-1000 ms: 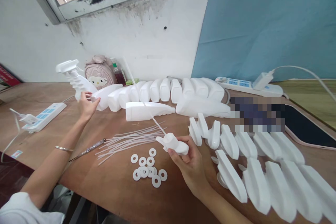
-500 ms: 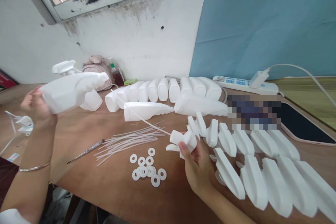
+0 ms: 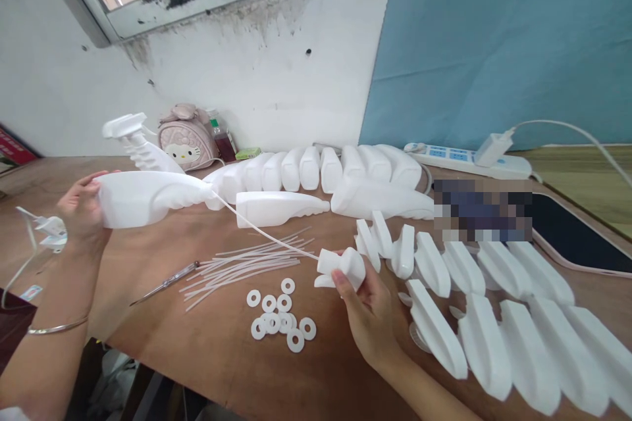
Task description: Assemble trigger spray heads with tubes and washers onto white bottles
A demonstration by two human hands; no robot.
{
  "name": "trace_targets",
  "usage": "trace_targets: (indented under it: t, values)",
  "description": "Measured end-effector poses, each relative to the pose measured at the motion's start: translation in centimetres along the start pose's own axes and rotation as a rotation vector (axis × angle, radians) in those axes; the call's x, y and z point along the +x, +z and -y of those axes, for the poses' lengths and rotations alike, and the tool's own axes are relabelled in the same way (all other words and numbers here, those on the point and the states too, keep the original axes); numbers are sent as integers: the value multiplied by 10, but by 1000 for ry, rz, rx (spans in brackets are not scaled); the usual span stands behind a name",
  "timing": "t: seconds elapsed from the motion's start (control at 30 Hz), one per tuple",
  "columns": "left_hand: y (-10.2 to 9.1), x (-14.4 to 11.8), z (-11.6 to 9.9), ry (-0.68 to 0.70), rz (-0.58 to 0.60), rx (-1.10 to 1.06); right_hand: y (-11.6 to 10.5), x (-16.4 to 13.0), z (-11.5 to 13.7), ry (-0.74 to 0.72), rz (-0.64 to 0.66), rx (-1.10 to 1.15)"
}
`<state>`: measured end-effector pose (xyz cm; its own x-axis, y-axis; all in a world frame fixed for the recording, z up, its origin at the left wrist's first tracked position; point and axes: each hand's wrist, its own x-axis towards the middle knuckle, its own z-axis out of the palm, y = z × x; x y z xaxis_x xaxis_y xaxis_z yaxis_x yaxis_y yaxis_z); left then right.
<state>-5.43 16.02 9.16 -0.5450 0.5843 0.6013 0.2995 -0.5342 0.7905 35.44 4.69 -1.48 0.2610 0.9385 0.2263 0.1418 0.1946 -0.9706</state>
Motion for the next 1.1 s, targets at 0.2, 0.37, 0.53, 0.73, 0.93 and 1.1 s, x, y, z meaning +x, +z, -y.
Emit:
trace_targets:
  t: [0.2, 0.37, 0.53, 0.73, 0.93, 1.1]
  values:
    - [16, -23, -22, -96, 200, 46, 0, -2, 5, -224, 47, -87]
    - [41, -53, -44, -231, 380, 82, -4, -2, 16, -880, 124, -346]
    - [64, -85, -57, -457, 571, 154, -7, -6, 15, -1169, 44, -485]
    - [72, -95, -60, -565, 607, 198, -7, -4, 12, -1086, 19, -545]
    - [69, -100, -57, -471, 576, 212, -4, -4, 15, -873, 151, -441]
    - [65, -111, -63, -310, 434, -4, -7, -6, 18, -491, 223, -256]
